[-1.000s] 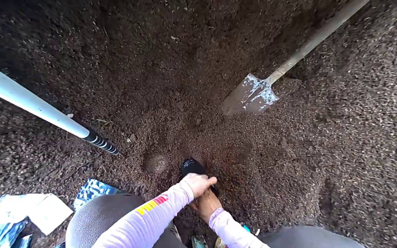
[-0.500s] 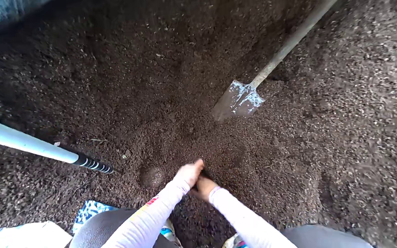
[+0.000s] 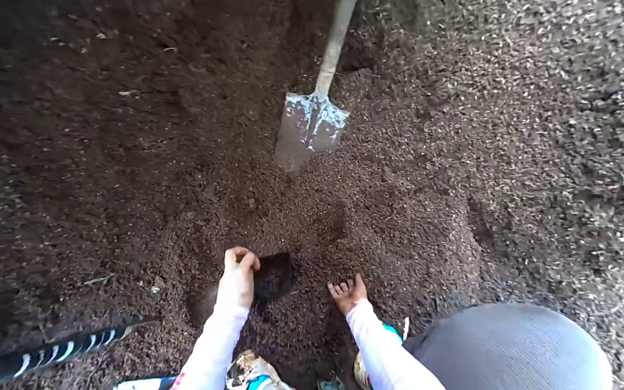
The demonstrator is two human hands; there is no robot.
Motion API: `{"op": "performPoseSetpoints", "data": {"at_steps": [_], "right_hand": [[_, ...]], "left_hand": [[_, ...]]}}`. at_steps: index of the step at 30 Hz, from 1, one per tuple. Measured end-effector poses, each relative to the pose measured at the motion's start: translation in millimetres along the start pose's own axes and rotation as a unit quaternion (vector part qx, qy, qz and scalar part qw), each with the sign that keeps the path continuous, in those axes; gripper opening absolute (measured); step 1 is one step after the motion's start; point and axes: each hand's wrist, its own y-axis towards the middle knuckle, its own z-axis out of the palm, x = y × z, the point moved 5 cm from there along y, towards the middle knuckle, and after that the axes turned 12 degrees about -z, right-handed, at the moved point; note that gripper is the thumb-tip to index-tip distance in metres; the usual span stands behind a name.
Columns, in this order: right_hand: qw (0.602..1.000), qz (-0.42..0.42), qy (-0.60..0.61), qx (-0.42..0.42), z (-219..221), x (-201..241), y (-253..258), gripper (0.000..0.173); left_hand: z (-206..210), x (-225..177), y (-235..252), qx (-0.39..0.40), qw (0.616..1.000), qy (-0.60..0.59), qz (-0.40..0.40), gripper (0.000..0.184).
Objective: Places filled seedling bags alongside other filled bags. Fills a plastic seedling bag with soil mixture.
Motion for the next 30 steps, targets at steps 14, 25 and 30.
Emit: {"op": "performPoseSetpoints", "data": {"at_steps": [14, 25, 30], "right_hand": [[0.991, -0.033, -0.01, 0.126, 73, 30, 47, 0.073], [0.907, 0.071, 0.024, 0.414, 147, 41, -74, 0.073], [0.897, 0.006, -0.17, 0.408, 155, 36, -113, 0.053]], "left_hand": [[23, -7, -24, 0.243, 0.961, 0.044, -0.126, 0.07], [20, -44, 12, 0.291, 0.944, -0.052, -0.145, 0.078], [14, -39, 4, 0.28, 0.947, -0.055, -0.144, 0.066]]}}
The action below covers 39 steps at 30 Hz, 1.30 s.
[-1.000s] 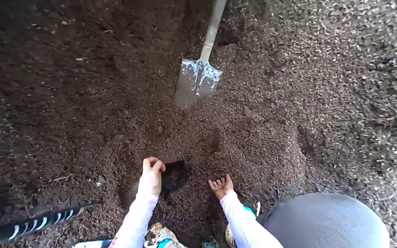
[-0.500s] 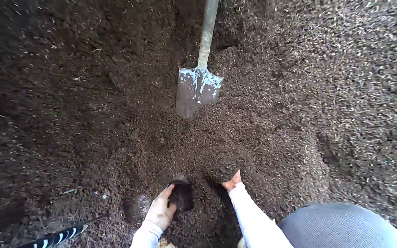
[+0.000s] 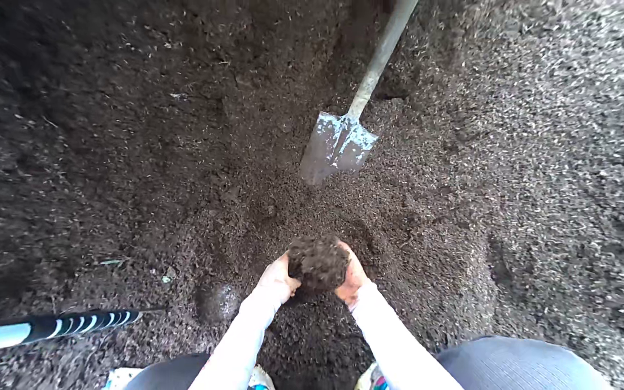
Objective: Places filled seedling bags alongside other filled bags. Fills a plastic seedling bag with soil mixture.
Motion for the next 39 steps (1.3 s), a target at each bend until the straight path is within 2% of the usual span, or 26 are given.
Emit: {"op": "performPoseSetpoints", "data": {"at_steps": [1, 2, 3, 5, 8, 10, 12, 15, 17, 20, 24, 26, 29, 31, 34, 37, 39], "right_hand": [[0.997, -0.001, -0.074, -0.026, 7, 2, -7, 0.044], [0.989, -0.002, -0.144, -0.044, 15, 3, -14, 0.037], [0.978, -0.003, -0.203, -0.048, 22, 4, -20, 0.036], [0.955, -0.01, -0.296, -0.02, 35, 6, -28, 0.044], [0.927, -0.019, -0.374, 0.026, 41, 13, -23, 0.048], [0.922, -0.045, -0.384, -0.007, 12, 15, -7, 0.044], [0.93, -0.047, -0.342, -0.129, -49, 11, 6, 0.051], [0.923, -0.029, -0.169, -0.343, -134, -4, 3, 0.057], [0.92, -0.032, -0.021, -0.391, -154, -16, 16, 0.058], [0.913, -0.069, 0.15, -0.373, -170, -35, 58, 0.065], [0.905, -0.105, 0.238, -0.336, -177, -52, 85, 0.077], [0.906, -0.126, 0.229, -0.333, -169, -44, 96, 0.082], [0.917, -0.173, 0.155, -0.325, -154, -15, 117, 0.065], [0.914, -0.148, 0.214, -0.312, -151, -8, 129, 0.072], [0.923, -0.131, 0.229, -0.28, -149, -7, 120, 0.077], [0.94, -0.121, 0.2, -0.248, -135, -7, 97, 0.064], [0.954, -0.089, 0.153, -0.241, -111, -4, 76, 0.064]], "left_hand": [[-1, 3, -3, -0.004, 1.0, 0.009, -0.003, 0.058], [-1, 6, -7, -0.008, 1.0, 0.014, 0.002, 0.059], [-2, 9, -11, -0.013, 1.0, 0.018, 0.013, 0.065], [-4, 16, -15, -0.022, 0.998, 0.032, 0.041, 0.078], [-10, 31, -14, -0.035, 0.998, 0.029, 0.053, 0.084], [-14, 40, -12, -0.046, 0.998, 0.02, 0.044, 0.082], [-16, 42, -10, -0.046, 0.998, 0.014, 0.045, 0.08], [-17, 39, -5, -0.049, 0.998, 0.009, 0.048, 0.078], [-16, 31, -6, -0.048, 0.997, 0.012, 0.063, 0.078], [-16, 25, -8, -0.057, 0.996, 0.027, 0.068, 0.079], [-9, 39, -11, -0.111, 0.988, 0.008, 0.105, 0.061], [0, 45, -18, -0.129, 0.985, 0.005, 0.117, 0.059], [16, 51, -25, -0.139, 0.984, -0.001, 0.115, 0.059], [25, 57, -26, -0.135, 0.986, -0.003, 0.097, 0.063], [23, 57, -19, -0.113, 0.989, -0.022, 0.097, 0.07], [11, 43, -5, -0.087, 0.991, -0.029, 0.093, 0.074], [-2, 28, 4, -0.069, 0.994, -0.023, 0.077, 0.077]]}}
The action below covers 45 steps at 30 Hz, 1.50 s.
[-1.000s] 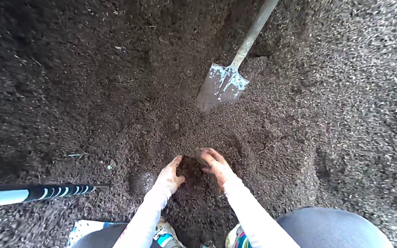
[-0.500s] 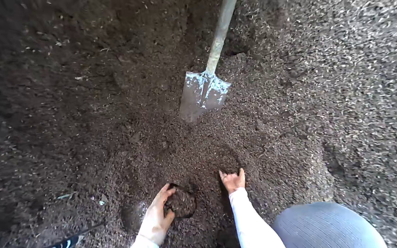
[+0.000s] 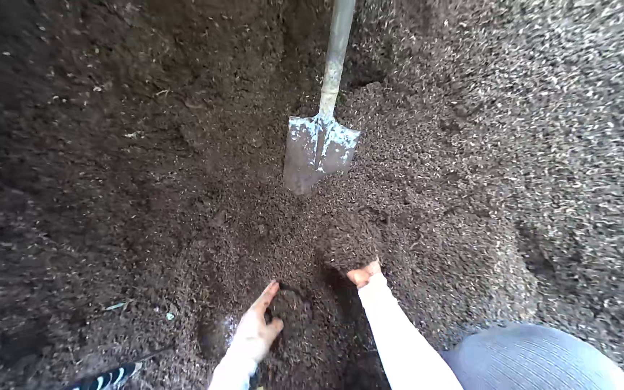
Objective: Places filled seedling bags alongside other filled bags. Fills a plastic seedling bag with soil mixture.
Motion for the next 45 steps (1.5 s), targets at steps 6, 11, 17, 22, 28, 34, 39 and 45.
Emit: {"op": "performPoseSetpoints", "data": {"at_steps": [6, 11, 17, 22, 28, 34, 39, 45], "right_hand": [[0.986, 0.005, -0.12, 0.119, 43, 12, -68, 0.055], [0.963, 0.115, -0.081, 0.232, 76, 2, -107, 0.067], [0.92, -0.005, -0.314, 0.232, 93, 9, -139, 0.042], [0.596, -0.171, -0.708, 0.337, 67, 29, -115, 0.057], [0.529, -0.045, -0.765, 0.366, 32, -2, -127, 0.062], [0.452, -0.042, -0.791, 0.409, 34, -8, -146, 0.063], [0.34, -0.075, -0.85, 0.395, 45, -20, -161, 0.047], [0.373, -0.139, -0.817, 0.417, 69, -10, -168, 0.043]], "left_hand": [[-8, -19, 9, 0.031, 0.998, -0.005, -0.05, 0.077], [-2, -21, 4, 0.028, 0.998, -0.023, -0.057, 0.075], [1, -17, -8, -0.009, 1.0, 0.013, -0.023, 0.077], [4, -7, -18, -0.042, 0.999, 0.019, -0.012, 0.081], [14, 7, -36, -0.09, 0.992, 0.035, -0.082, 0.074], [21, 30, -62, -0.078, 0.963, 0.129, -0.222, 0.069], [24, 30, -63, -0.026, 0.963, 0.182, -0.198, 0.053], [1, 23, -66, -0.074, 0.985, 0.085, -0.133, 0.047]]}}
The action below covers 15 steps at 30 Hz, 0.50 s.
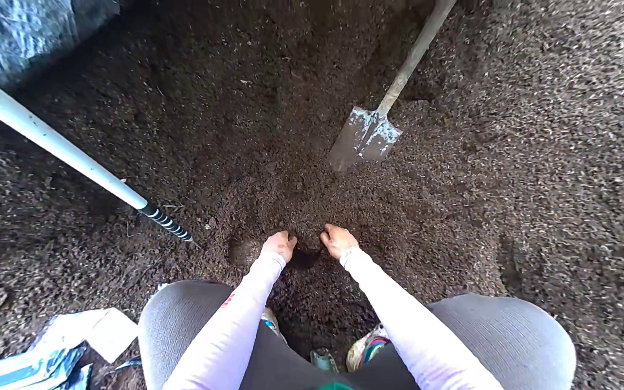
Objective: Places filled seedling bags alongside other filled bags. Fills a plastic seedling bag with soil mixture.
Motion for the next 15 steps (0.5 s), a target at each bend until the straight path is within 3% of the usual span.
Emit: {"op": "performPoseSetpoints", "data": {"at_steps": [5, 9, 11, 13, 15], "right_hand": [[0.985, -0.075, 0.061, -0.144, -66, 31, -38, 0.035], [0.963, -0.091, 0.086, -0.237, -62, 29, -32, 0.032], [0.982, -0.024, 0.07, -0.173, -24, 6, -5, 0.037], [0.997, 0.027, 0.044, -0.051, 21, -18, 18, 0.043], [1.0, 0.021, 0.021, -0.006, 25, -13, 24, 0.042]], "left_hand": [[-54, -8, -47, -0.078, 0.981, -0.158, 0.083, 0.039], [-50, -7, -48, -0.115, 0.96, -0.24, 0.089, 0.036], [-21, 6, -14, -0.065, 0.984, -0.166, 0.019, 0.042], [13, 19, 19, -0.014, 0.998, -0.049, -0.049, 0.048], [16, 18, 25, -0.008, 0.998, -0.005, -0.062, 0.049]]}}
